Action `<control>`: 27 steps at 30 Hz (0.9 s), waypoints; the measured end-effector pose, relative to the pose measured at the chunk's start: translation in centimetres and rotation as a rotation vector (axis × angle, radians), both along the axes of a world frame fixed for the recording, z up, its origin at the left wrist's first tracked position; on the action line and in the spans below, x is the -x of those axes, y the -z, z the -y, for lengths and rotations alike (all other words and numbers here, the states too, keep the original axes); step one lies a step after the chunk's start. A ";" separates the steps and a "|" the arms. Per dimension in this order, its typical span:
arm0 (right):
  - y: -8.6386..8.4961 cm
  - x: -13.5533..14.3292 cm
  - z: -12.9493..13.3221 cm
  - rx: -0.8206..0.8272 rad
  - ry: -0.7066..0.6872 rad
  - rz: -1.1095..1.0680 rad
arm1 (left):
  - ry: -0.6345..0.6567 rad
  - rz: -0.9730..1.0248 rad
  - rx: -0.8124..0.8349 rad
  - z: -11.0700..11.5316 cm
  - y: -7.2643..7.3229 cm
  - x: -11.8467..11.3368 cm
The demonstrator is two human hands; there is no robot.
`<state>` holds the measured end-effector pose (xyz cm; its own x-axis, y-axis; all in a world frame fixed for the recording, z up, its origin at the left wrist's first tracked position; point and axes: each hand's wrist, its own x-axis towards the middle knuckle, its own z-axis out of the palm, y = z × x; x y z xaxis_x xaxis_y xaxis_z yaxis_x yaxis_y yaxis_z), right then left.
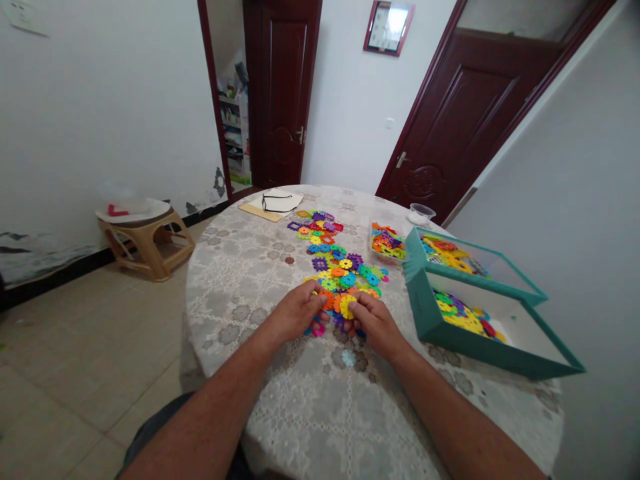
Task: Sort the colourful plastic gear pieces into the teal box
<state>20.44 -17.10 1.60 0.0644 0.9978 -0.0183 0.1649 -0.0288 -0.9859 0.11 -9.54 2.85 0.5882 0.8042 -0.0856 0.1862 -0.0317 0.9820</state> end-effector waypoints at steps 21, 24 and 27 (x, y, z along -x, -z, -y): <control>-6.5 -10.5 2.8 -0.529 0.768 1.235 | -0.111 -0.470 -0.489 -4.0 -1.3 6.3; -5.9 -14.6 3.5 -0.374 0.944 1.406 | 0.007 -0.588 -0.503 -3.8 -0.7 7.0; -5.4 -16.7 3.8 -0.347 1.002 1.470 | 0.095 -0.628 -0.553 -3.1 -0.1 6.7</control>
<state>37.15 -20.91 7.03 0.3480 0.5209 0.7795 0.8637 -0.5014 -0.0505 -6.63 -6.46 2.98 0.6300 0.7761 -0.0277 0.6652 -0.5209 0.5349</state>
